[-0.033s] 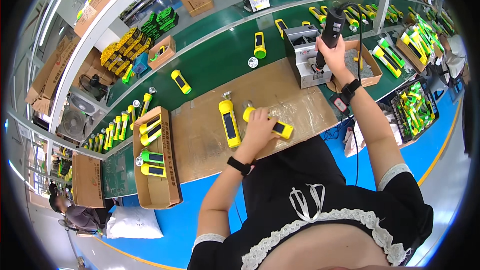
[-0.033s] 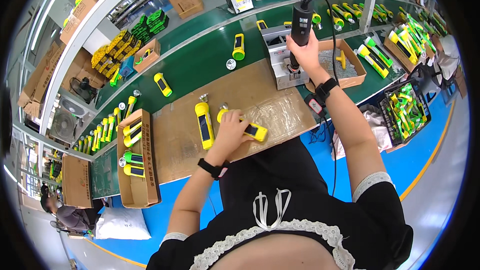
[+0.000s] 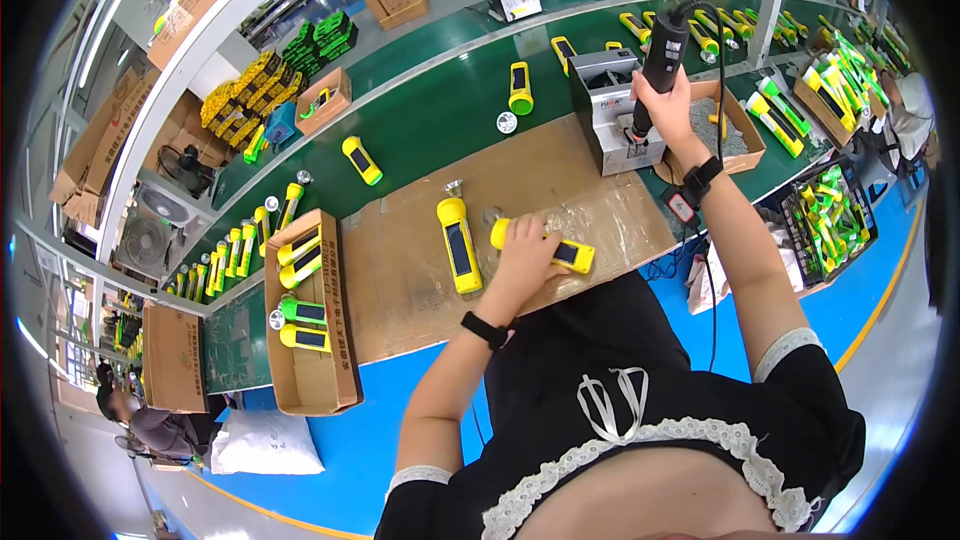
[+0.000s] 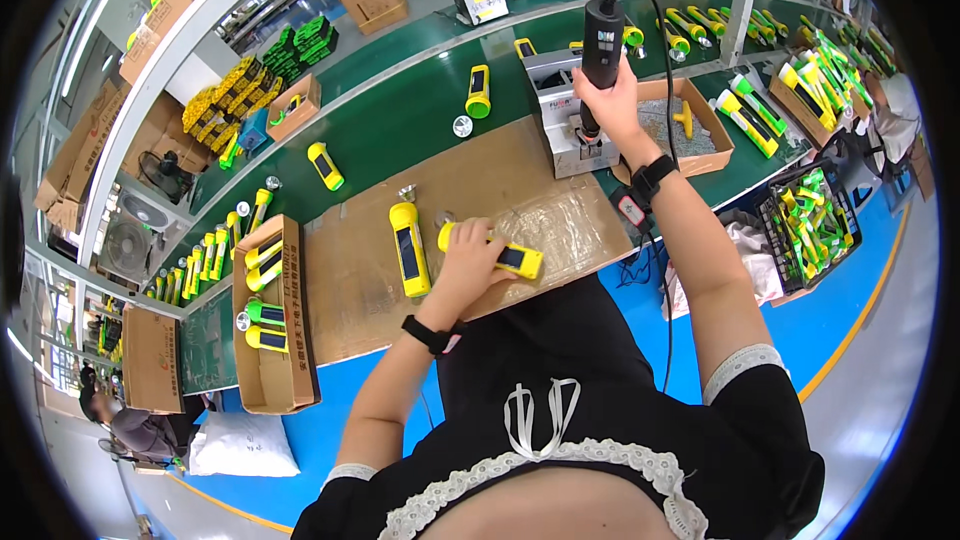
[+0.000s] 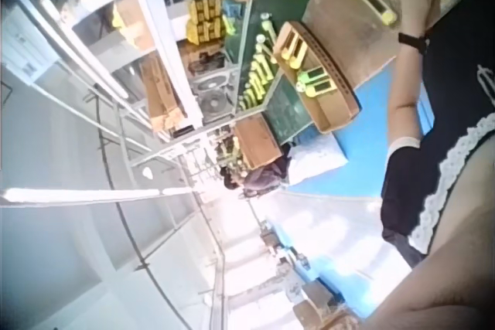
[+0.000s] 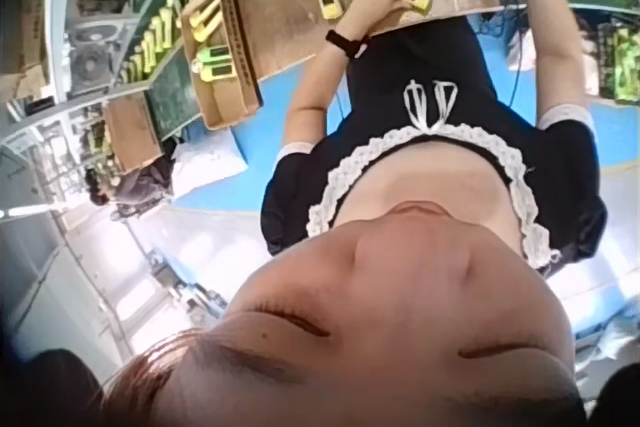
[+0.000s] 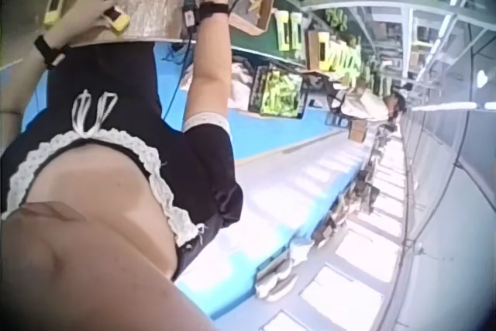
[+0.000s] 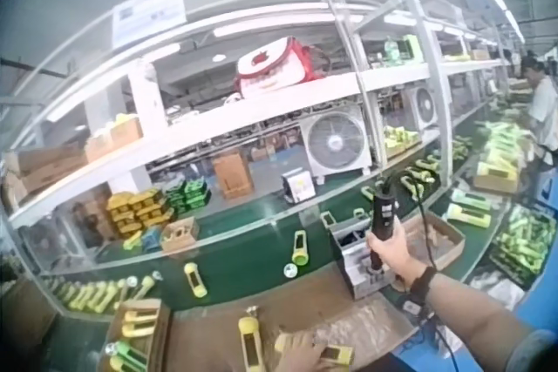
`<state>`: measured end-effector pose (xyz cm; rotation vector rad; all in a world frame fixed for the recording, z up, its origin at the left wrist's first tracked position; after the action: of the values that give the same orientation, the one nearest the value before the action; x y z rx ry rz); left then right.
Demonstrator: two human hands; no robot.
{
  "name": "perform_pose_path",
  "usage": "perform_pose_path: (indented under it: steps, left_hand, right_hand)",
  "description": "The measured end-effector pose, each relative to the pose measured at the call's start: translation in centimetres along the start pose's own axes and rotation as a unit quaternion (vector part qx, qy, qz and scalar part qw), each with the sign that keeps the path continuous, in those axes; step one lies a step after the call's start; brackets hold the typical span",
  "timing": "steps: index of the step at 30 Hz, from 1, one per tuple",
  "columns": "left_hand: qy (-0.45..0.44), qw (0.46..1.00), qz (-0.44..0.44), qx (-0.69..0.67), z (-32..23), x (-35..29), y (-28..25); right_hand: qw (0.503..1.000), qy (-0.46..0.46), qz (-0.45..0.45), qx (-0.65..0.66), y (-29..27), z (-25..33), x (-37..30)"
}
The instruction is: Using an electric screwdriver to assemble components of solar-powered flashlights on an assembly line.
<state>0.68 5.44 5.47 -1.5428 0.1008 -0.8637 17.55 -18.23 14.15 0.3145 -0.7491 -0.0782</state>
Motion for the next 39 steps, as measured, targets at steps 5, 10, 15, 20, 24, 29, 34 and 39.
perform_pose_path:
  steps: [5,10,15,20,24,29,34,39]
  left_hand:
    - [-0.084,0.996,0.032,0.008,-1.9,0.9,4.2]
    - [-0.133,0.991,0.028,0.018,-2.0,0.8,4.4]
    - [-0.164,0.985,0.014,0.054,-2.2,1.1,4.7]
    - [-0.177,0.981,0.011,0.075,-2.3,0.9,4.7]
    - [-0.183,0.981,-0.005,0.065,-2.5,0.7,4.8]
    - [-0.179,0.982,-0.038,0.055,-2.5,0.6,4.6]
    - [-0.190,0.981,-0.016,0.045,-2.3,0.8,4.5]
    - [-0.188,0.981,-0.027,0.046,-2.4,0.9,4.6]
  right_hand:
    - [0.997,0.051,0.044,-0.024,0.8,0.0,1.5]
    - [0.989,0.111,0.044,0.088,1.9,2.7,-2.8]
    - [0.978,0.082,0.089,0.169,3.0,5.8,-9.1]
    - [0.985,0.051,0.108,0.127,3.6,5.9,-12.6]
    - [0.987,0.065,0.074,0.130,3.4,5.0,-12.8]
    - [0.983,0.079,0.072,0.150,3.5,4.1,-12.7]
    - [0.978,0.066,0.084,0.177,4.2,4.0,-12.7]
    - [0.983,0.089,0.074,0.143,4.3,4.8,-12.4]
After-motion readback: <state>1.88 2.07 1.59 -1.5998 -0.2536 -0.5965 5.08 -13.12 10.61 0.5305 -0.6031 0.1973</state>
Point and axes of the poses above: each hand's wrist, its own x-axis towards the middle knuckle, its own y-axis out of the palm, z = x × y, the point moved 4 cm from there along x, towards the middle knuckle, and after that the axes turned 9 degrees about x, right-handed, at the moved point
